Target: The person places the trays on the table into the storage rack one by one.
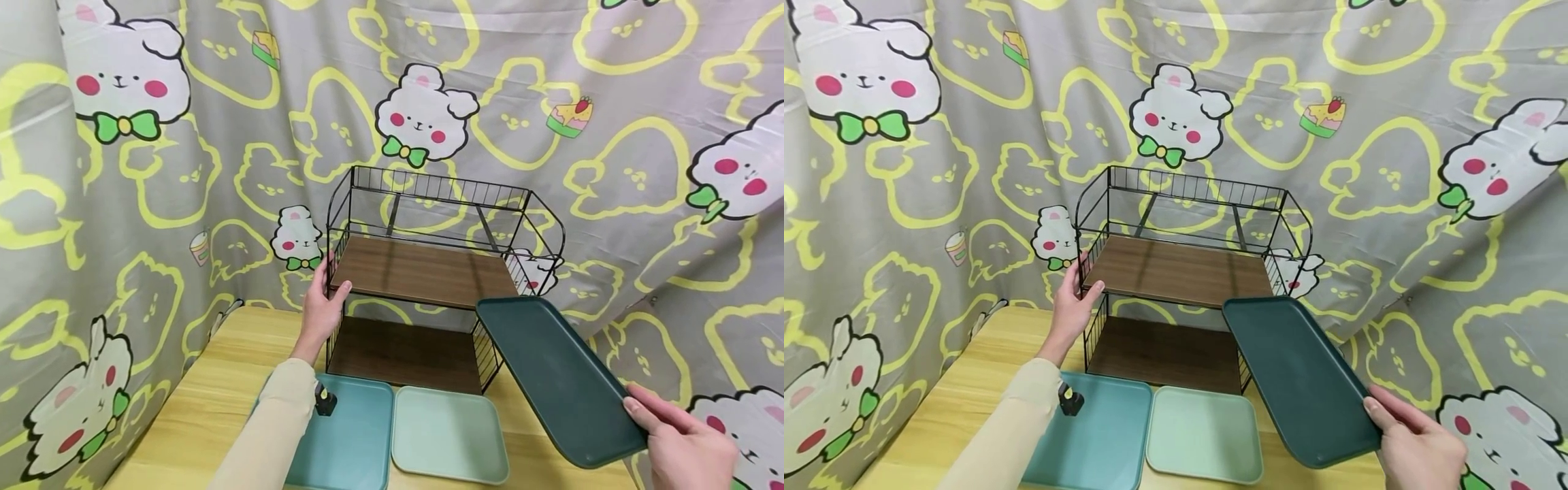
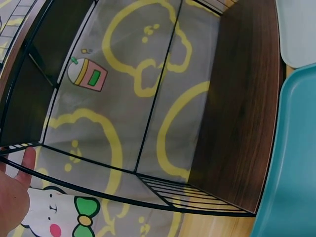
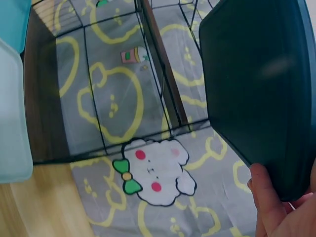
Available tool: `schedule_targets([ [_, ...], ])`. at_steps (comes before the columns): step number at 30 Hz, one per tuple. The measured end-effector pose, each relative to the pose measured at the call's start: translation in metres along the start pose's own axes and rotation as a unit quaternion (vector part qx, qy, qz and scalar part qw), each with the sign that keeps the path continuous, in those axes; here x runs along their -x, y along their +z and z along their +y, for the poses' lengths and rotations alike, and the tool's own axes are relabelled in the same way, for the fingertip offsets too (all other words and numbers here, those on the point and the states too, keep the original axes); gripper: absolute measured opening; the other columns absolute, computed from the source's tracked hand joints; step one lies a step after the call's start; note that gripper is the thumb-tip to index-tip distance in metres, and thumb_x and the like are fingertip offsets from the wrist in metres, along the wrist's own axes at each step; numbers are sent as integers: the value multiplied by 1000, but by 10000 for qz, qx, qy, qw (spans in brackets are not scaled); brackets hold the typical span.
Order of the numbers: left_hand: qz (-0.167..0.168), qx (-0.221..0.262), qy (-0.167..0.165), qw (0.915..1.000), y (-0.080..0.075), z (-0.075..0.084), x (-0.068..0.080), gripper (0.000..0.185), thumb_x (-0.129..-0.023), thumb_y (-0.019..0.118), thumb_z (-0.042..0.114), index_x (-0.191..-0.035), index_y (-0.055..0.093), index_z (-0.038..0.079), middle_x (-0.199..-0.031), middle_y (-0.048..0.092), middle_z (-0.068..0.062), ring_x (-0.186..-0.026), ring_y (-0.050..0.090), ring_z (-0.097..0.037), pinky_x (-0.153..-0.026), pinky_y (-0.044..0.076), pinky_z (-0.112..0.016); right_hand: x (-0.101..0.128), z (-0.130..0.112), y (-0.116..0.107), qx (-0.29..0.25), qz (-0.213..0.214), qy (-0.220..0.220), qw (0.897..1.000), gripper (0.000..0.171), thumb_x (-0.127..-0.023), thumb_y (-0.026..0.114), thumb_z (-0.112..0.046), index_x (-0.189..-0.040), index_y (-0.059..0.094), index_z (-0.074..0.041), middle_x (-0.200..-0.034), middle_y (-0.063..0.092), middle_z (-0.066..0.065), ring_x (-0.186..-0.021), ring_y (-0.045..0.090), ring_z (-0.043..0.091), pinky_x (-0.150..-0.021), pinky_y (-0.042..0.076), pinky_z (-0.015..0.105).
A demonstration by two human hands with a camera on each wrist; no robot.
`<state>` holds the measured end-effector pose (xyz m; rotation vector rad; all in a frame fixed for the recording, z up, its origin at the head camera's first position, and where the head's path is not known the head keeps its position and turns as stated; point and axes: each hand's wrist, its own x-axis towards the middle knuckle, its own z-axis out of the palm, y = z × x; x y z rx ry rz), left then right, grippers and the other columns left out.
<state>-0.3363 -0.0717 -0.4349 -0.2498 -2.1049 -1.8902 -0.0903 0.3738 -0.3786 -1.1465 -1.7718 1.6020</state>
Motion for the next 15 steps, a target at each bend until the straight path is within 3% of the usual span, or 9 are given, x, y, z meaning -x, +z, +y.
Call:
schedule_targets([
  [4,34,-46,-81,10000,-3,0,1,72,-106,66,29,-169,30,27,-173,36,-2,-162,33,-25,-132,29,-50,6,-7,14,-403,-225,-235,9987,23,-91,84,-13,-111,85,-26,-69,70,-29,-69,65,-12,-57,54,9],
  [9,-6,-6,-24,10000,-3,0,1,71,-107,66,28,-168,30,28,-173,36,-1,-162,32,-24,-132,29,-50,11,-12,37,-6,-261,-550,9981,31,-94,82,-17,-124,80,-15,-72,66,-31,-80,64,-11,-62,55,7],
  [15,-16,-27,3,10000,-1,1,1,71,-107,66,27,-168,30,30,-173,36,-1,-161,35,-23,-129,34,-50,15,-9,66,-94,-259,-859,9959,22,-92,83,-13,-114,85,-16,-74,71,-32,-88,63,-8,-68,53,5],
])
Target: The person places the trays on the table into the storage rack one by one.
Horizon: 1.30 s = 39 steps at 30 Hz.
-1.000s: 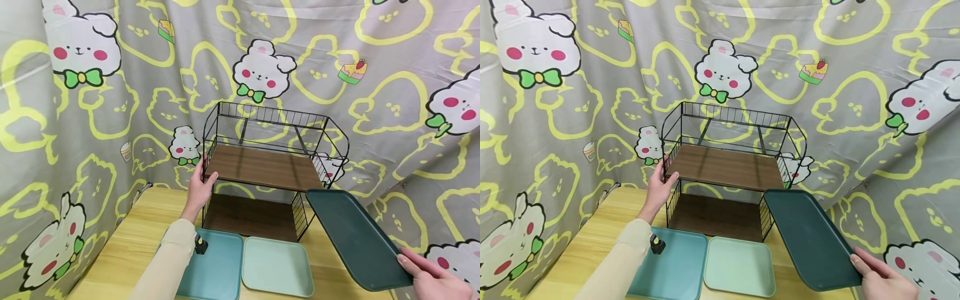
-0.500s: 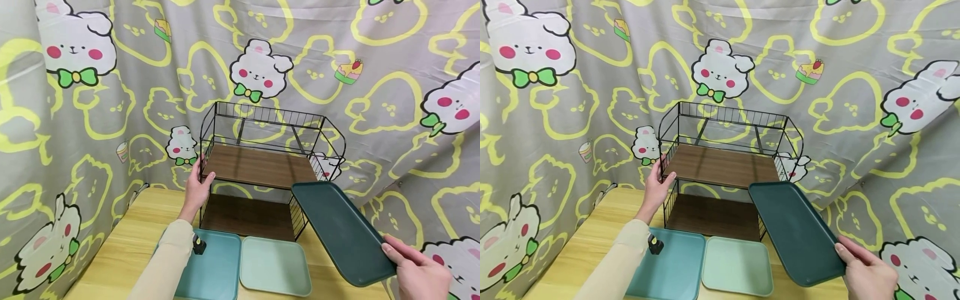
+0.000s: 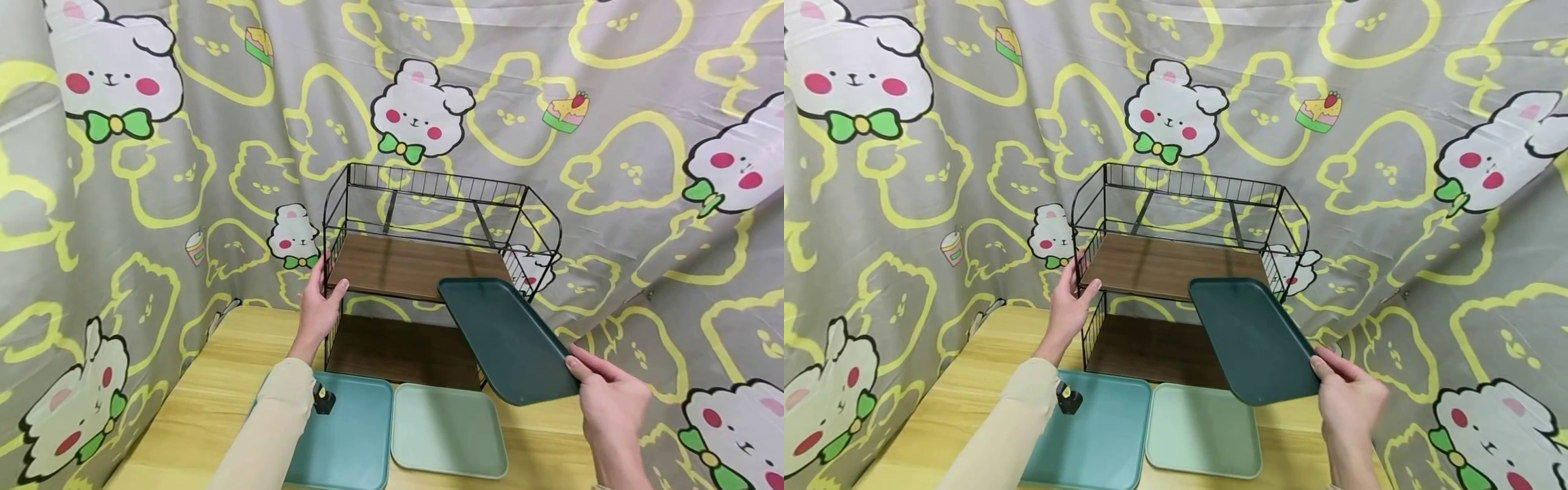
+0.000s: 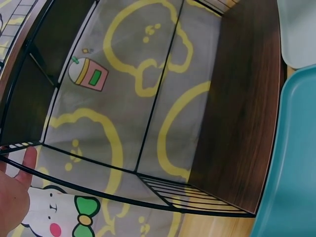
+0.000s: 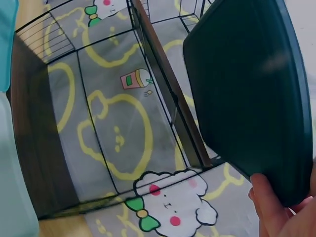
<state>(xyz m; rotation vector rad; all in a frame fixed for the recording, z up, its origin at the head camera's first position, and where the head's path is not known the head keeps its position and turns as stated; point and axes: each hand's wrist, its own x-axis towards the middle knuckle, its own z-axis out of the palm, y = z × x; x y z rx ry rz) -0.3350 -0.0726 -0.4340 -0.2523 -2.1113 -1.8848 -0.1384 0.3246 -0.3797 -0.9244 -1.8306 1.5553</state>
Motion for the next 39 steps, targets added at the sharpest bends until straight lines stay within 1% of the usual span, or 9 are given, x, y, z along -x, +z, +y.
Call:
schedule_targets([
  [11,83,92,52,9999,0,0,0,68,-108,63,23,-168,31,33,-172,38,-1,-159,38,-22,-123,42,-53,3,-2,61,-103,719,-742,9946,21,-91,82,-14,-111,85,-6,-63,58,-40,-82,59,-12,-70,48,4],
  [15,45,150,12,9999,-2,1,0,68,-108,63,23,-168,31,34,-172,39,1,-159,38,-20,-122,42,-52,1,-6,81,-161,1002,-731,9922,20,-91,81,-14,-109,85,-6,-63,57,-38,-79,59,-11,-73,46,8],
  [17,20,154,-12,9999,-2,2,0,68,-108,63,24,-167,31,34,-172,39,2,-159,37,-20,-123,41,-51,0,-8,89,-202,1102,-614,9918,20,-91,81,-15,-108,85,-7,-72,67,-28,-83,62,-4,-76,47,10],
  [20,15,182,-20,9998,-2,4,1,68,-108,63,26,-168,31,33,-172,38,1,-160,36,-21,-126,38,-52,-2,-10,100,-237,1220,-514,9909,20,-91,80,-14,-109,85,-6,-95,82,-2,-98,70,11,-85,52,17],
  [23,-35,147,-101,9998,0,5,3,68,-108,63,29,-168,30,35,-173,36,2,-162,33,-21,-130,33,-51,-3,-11,110,-359,1341,-388,9896,21,-92,78,-12,-111,84,-5,-117,80,16,-112,72,23,-97,57,30],
  [26,-96,87,-171,9998,1,6,3,69,-108,63,30,-168,29,38,-174,34,3,-163,30,-20,-132,30,-50,-6,-12,117,-583,1452,-233,9874,22,-93,76,-10,-113,84,-5,-121,79,17,-117,73,26,-103,58,37],
  [32,-7,123,-25,9999,3,5,1,68,-108,63,25,-167,32,36,-173,36,0,-161,33,-22,-130,33,-50,-11,-15,126,-835,1501,-64,9851,23,-94,76,-12,-115,83,-5,-122,79,17,-118,73,26,-105,58,38],
  [37,6,75,-70,9999,3,3,1,68,-108,63,25,-168,30,36,-174,34,0,-162,31,-21,-131,31,-49,-8,-14,124,-740,1183,-101,9902,30,-93,79,-16,-120,81,-5,-126,78,15,-122,71,25,-106,57,36],
  [39,20,98,-54,9999,2,2,2,68,-109,62,25,-168,30,36,-174,34,1,-162,31,-21,-131,31,-49,-6,-11,120,-726,967,-217,9924,34,-92,81,-19,-124,80,-6,-129,77,15,-121,71,23,-101,58,30],
])
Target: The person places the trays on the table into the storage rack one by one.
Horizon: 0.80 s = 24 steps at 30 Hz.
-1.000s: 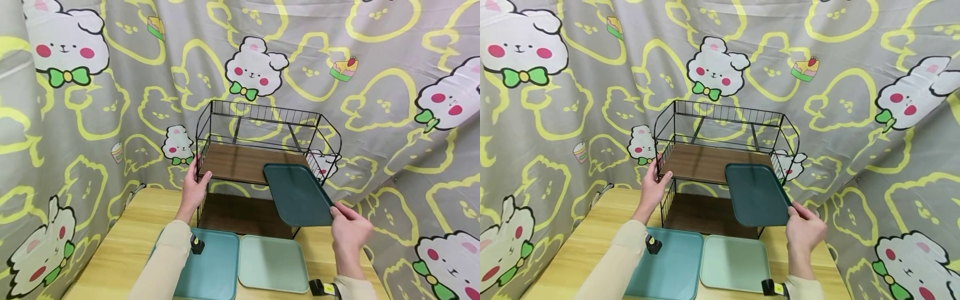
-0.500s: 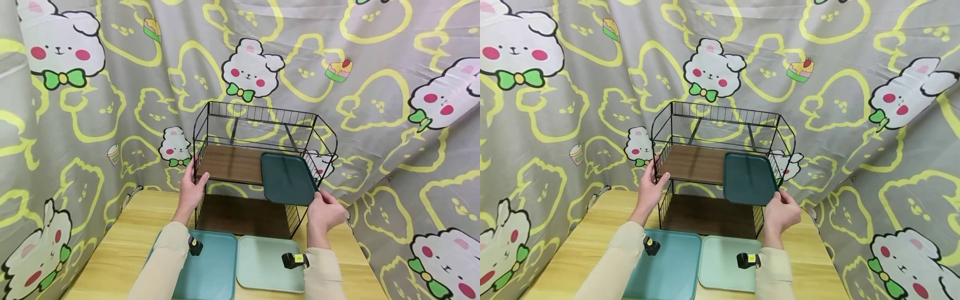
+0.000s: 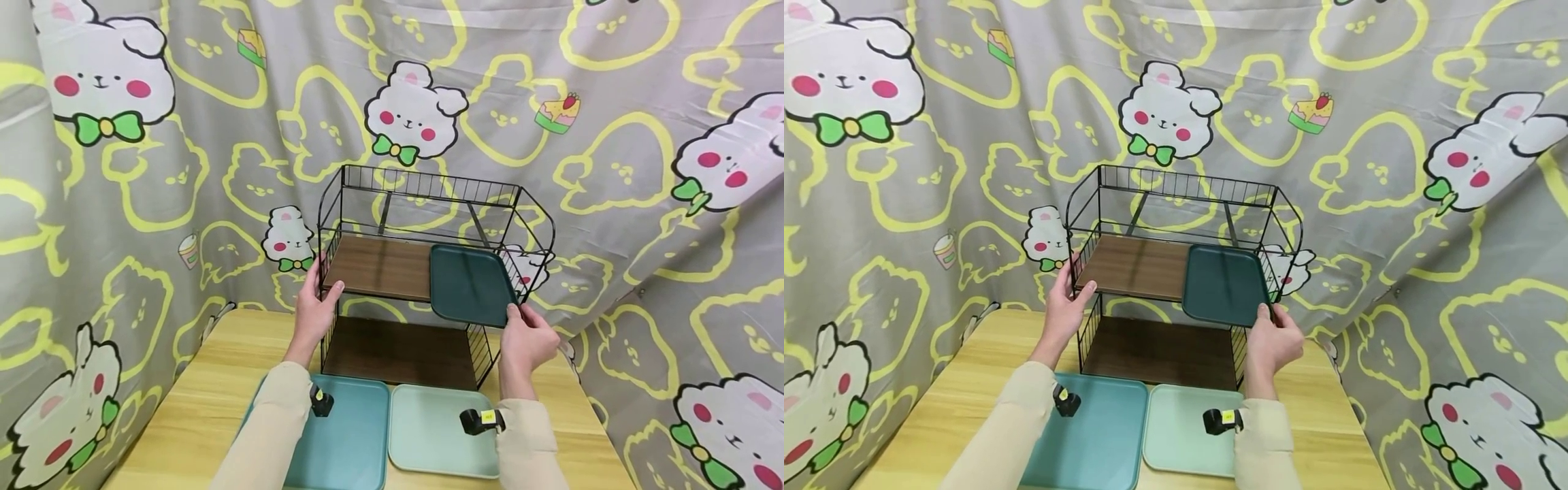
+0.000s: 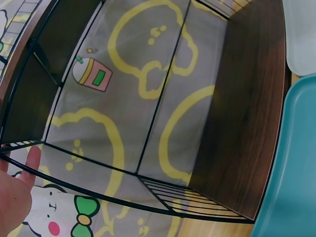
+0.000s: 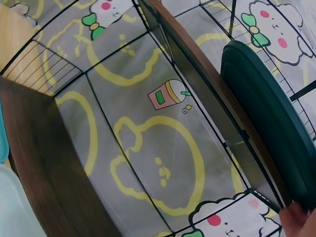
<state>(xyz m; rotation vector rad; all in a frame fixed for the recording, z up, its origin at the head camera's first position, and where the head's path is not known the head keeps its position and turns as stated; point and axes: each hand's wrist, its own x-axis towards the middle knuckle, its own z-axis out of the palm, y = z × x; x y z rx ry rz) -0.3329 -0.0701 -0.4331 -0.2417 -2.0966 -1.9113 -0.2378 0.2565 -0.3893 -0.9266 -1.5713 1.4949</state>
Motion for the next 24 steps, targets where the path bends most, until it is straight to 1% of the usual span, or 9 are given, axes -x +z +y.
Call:
schedule_targets([
  [2,6,36,31,10000,-1,0,1,68,-109,62,24,-168,30,35,-174,35,1,-162,32,-21,-131,31,-49,1,3,-5,0,-251,-149,9996,40,-92,82,-24,-128,78,-7,-131,76,15,-115,70,17,-93,57,21],
  [5,16,50,43,10000,-2,1,2,68,-109,62,25,-168,31,36,-174,35,1,-162,32,-20,-130,32,-50,4,8,-13,-25,-658,-400,9970,50,-91,85,-30,-134,74,-8,-131,74,17,-101,66,7,-79,51,8],
  [7,3,76,39,10000,-3,2,3,68,-108,63,26,-168,30,36,-174,34,1,-162,32,-20,-129,34,-50,5,12,-18,-87,-968,-568,9936,58,-90,87,-33,-140,70,-7,-132,71,18,-97,62,1,-75,49,4],
  [10,-22,138,24,9999,-3,3,3,69,-108,63,27,-168,29,37,-174,34,4,-162,32,-18,-127,37,-51,5,16,-25,-220,-1424,-764,9866,71,-87,89,-34,-148,63,-7,-137,66,18,-100,61,3,-76,50,1],
  [13,-45,210,66,9997,-4,4,3,69,-108,63,26,-167,30,37,-173,35,5,-161,33,-17,-125,39,-52,5,17,-28,-270,-1743,-879,9804,79,-86,91,-32,-153,57,-7,-147,61,20,-111,62,12,-79,51,1],
  [16,-48,191,82,9998,-4,4,3,68,-108,63,26,-167,31,39,-173,36,5,-161,34,-16,-124,40,-53,5,17,-27,-228,-1779,-886,9798,82,-85,91,-30,-155,55,-7,-153,57,21,-122,63,24,-79,50,1],
  [18,-39,148,52,9999,-4,3,3,68,-108,63,27,-167,31,39,-173,36,4,-161,34,-18,-124,40,-54,4,17,-23,-206,-1659,-901,9818,82,-85,92,-30,-154,56,-6,-151,57,21,-125,64,31,-79,50,0],
  [21,-12,18,-16,10000,-2,1,2,68,-108,63,28,-167,30,39,-174,35,2,-162,32,-20,-128,35,-54,3,17,-16,-49,-1368,-997,9856,80,-83,93,-33,-151,59,-6,-143,59,18,-124,65,28,-87,54,6],
  [24,39,-35,-19,10000,0,1,1,68,-108,63,27,-168,31,35,-174,33,1,-163,30,-22,-131,30,-51,1,19,-9,202,-1116,-1124,9872,78,-83,93,-37,-148,62,-6,-136,60,16,-119,65,20,-103,56,21],
])
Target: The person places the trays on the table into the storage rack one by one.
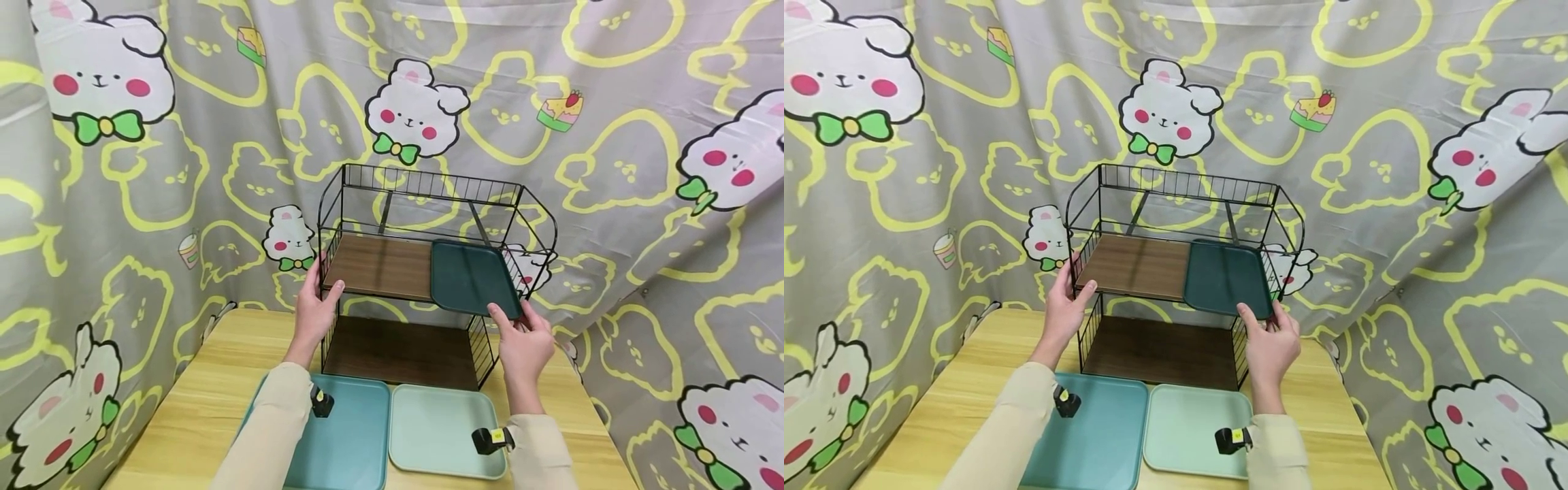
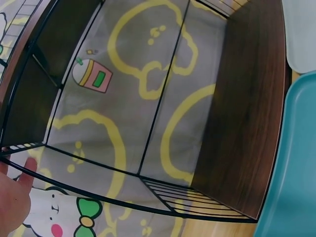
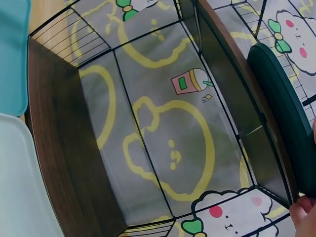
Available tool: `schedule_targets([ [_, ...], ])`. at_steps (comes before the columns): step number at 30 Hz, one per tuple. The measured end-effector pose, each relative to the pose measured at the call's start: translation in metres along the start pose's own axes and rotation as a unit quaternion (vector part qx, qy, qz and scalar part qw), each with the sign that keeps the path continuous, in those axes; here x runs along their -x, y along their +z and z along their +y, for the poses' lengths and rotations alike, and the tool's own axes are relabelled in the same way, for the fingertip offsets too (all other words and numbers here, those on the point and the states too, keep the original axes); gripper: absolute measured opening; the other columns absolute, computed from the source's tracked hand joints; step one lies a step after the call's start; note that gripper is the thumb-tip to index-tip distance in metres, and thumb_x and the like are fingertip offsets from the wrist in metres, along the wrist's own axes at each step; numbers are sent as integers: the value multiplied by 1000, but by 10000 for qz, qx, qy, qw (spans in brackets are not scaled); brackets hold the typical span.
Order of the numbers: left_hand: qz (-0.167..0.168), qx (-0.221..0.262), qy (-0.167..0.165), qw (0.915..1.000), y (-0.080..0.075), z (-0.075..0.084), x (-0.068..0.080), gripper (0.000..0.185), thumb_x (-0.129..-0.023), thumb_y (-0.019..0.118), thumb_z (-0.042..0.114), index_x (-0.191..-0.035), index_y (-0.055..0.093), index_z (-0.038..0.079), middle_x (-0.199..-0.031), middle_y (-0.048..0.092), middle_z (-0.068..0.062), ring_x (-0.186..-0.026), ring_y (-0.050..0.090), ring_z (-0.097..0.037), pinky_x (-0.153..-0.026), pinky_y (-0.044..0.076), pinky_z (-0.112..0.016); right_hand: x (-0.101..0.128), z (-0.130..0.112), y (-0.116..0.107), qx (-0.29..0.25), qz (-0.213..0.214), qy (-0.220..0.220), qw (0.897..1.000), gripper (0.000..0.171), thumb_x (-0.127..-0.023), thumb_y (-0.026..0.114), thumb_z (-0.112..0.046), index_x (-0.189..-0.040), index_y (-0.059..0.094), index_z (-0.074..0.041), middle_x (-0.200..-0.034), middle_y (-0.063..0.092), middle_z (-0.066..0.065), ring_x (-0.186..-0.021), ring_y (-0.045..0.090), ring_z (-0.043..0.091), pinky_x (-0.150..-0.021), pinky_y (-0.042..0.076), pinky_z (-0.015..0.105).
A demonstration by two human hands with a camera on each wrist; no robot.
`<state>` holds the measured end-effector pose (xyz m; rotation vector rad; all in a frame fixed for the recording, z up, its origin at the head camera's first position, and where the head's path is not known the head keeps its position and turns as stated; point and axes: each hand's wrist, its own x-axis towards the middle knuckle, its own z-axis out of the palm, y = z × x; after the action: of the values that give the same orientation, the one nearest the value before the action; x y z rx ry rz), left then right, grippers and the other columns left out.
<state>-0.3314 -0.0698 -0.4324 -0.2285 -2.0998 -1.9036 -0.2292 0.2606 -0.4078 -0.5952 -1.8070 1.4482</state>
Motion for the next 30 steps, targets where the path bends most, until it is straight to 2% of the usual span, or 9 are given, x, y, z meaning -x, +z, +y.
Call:
schedule_targets([
  [3,45,-46,33,10000,2,0,-1,69,-108,64,26,-168,31,34,-175,31,1,-164,28,-23,-133,25,-50,-1,0,3,155,78,-34,9998,78,-83,92,-39,-148,63,-7,-133,59,17,-119,66,21,-111,54,38],
  [7,82,-100,149,9998,3,-3,-2,71,-108,63,25,-168,29,36,-175,31,3,-164,28,-22,-133,27,-50,-2,-1,3,161,-5,-18,9999,79,-84,92,-39,-149,62,-6,-138,57,19,-128,65,26,-114,51,41],
  [10,97,-44,262,9996,4,-5,-2,70,-108,63,23,-168,30,36,-174,33,7,-163,28,-19,-133,27,-49,-2,1,-2,116,-33,-58,9999,77,-84,92,-38,-148,63,-6,-136,59,15,-126,63,23,-114,51,35],
  [15,140,123,379,9991,4,-7,-2,67,-107,65,20,-165,36,38,-171,40,9,-160,34,-17,-131,30,-48,0,13,-15,63,-48,-252,9997,74,-84,92,-36,-146,65,-6,-126,63,5,-112,60,9,-102,53,11],
  [18,167,130,394,9990,4,-6,-1,66,-107,65,21,-164,37,37,-170,41,8,-159,37,-18,-131,32,-47,3,24,-24,191,-204,-276,9992,71,-86,91,-33,-146,65,-6,-127,68,7,-109,60,5,-93,50,3],
  [23,155,93,276,9995,4,-6,-1,67,-108,64,23,-166,34,37,-171,40,3,-159,38,-21,-128,35,-52,11,50,-38,597,-516,36,9969,70,-89,88,-36,-147,63,-4,-134,72,16,-109,61,3,-89,48,0],
  [26,146,97,190,9997,4,-7,0,67,-108,63,24,-166,33,39,-171,40,2,-158,39,-22,-125,38,-54,16,70,-44,810,-605,216,9946,70,-90,87,-36,-147,62,-3,-137,72,18,-112,63,9,-86,46,-3],
  [30,130,180,185,9996,5,-7,1,67,-108,63,24,-166,33,37,-172,40,2,-159,37,-21,-127,36,-53,22,95,-53,1186,-736,326,9897,71,-92,85,-36,-148,60,-1,-141,70,20,-120,67,27,-80,42,-6],
])
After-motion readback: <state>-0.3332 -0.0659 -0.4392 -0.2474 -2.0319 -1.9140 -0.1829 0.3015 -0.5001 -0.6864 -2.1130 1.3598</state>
